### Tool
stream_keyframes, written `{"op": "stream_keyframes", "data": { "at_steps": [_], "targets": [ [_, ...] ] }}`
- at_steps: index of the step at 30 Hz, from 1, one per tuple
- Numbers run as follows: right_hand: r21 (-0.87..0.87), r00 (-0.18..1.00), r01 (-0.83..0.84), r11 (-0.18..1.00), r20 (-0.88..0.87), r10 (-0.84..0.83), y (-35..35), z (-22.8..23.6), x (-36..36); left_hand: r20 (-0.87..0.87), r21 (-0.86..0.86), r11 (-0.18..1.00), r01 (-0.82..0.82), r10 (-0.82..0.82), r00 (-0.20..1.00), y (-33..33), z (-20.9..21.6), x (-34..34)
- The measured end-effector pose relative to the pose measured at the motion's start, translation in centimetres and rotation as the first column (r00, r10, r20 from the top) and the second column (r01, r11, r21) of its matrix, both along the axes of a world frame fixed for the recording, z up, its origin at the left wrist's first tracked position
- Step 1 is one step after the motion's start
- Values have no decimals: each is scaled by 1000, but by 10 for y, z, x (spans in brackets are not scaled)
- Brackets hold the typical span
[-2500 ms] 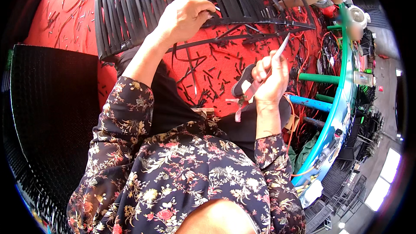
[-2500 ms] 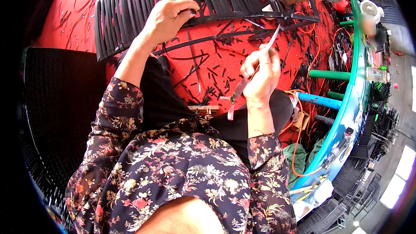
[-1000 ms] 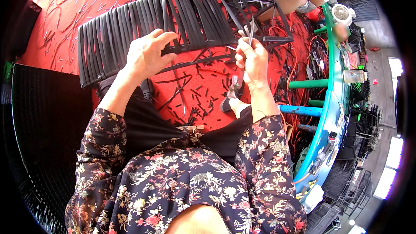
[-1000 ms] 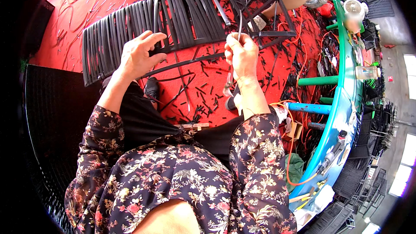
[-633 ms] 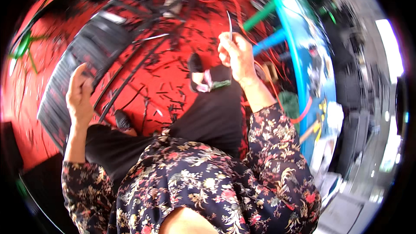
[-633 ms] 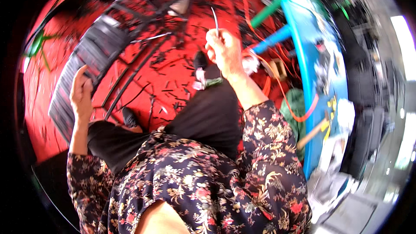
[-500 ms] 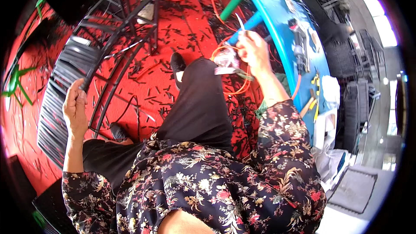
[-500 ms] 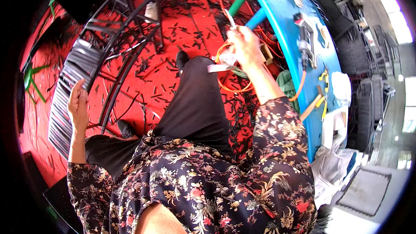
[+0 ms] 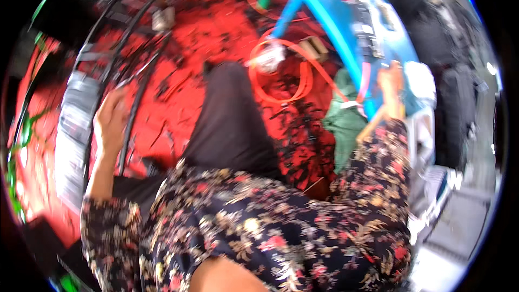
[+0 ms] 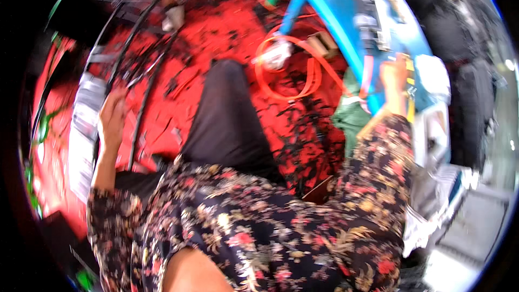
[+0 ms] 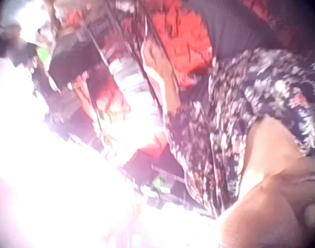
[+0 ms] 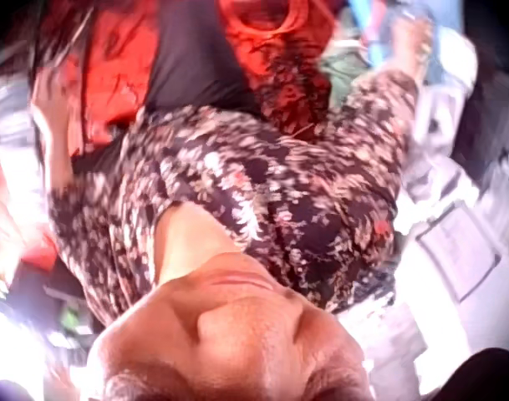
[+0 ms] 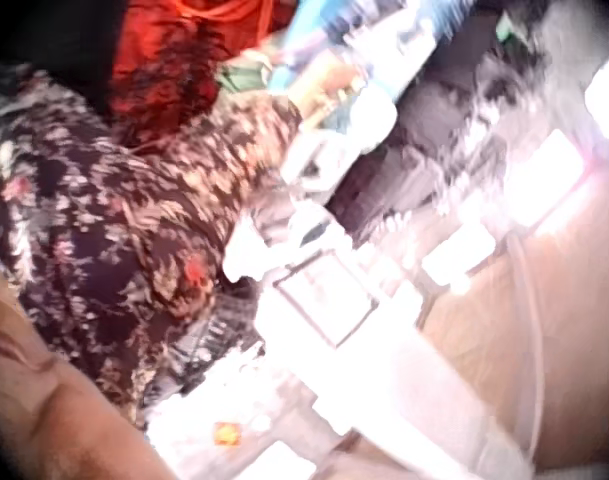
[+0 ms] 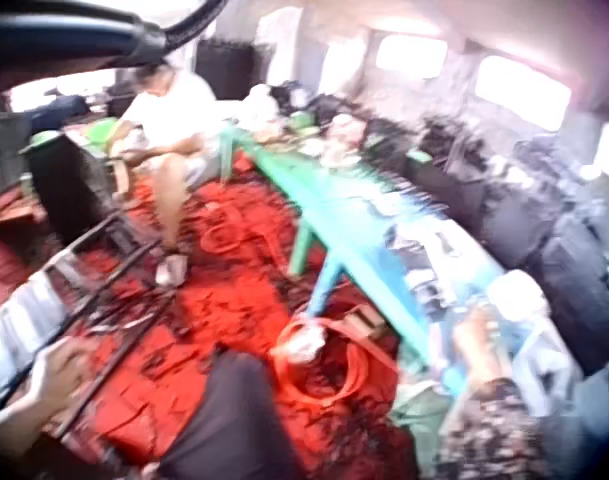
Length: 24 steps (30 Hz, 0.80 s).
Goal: The person sits on a red floor and uses a knife and pliers to cut and trim black plastic strips. They then weave these strips into the frame of a black chair, securing them in place.
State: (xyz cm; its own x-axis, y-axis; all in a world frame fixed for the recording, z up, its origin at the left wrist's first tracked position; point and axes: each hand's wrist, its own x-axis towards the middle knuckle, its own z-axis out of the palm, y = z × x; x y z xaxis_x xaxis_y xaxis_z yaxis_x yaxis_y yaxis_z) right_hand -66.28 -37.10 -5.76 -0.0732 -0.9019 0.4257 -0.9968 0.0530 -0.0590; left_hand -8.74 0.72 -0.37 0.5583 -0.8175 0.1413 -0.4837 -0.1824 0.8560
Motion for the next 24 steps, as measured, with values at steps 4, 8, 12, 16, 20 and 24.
{"op": "stream_keyframes", "data": {
  "at_steps": [4, 8, 12, 16, 20, 24],
  "targets": [
    [-51, 518, -486, 873, 788, 334, 67, 40, 113, 27, -75, 994, 75, -73, 997, -3, 20, -17],
    [-133, -72, -972, 193, 953, 293, 193, 44, 278, -86, -288, 949, 124, -155, 984, -19, 39, -30],
    [-316, -339, -941, -125, 890, 305, 279, 49, 404, -62, -342, 936, 87, -114, 992, -30, 67, -38],
    [-366, -328, -916, -165, 919, -217, 304, 55, 438, -318, -362, 920, -149, 28, 948, -20, 76, -39],
    [-409, -393, -901, -143, 911, -125, 298, 43, 444, -511, -279, 960, 5, -153, 846, -1, 61, -33],
    [-289, -260, -931, -220, 953, -154, 299, 28, 451, -383, -186, 976, 114, -179, 906, 18, 43, -16]
  ]
}}
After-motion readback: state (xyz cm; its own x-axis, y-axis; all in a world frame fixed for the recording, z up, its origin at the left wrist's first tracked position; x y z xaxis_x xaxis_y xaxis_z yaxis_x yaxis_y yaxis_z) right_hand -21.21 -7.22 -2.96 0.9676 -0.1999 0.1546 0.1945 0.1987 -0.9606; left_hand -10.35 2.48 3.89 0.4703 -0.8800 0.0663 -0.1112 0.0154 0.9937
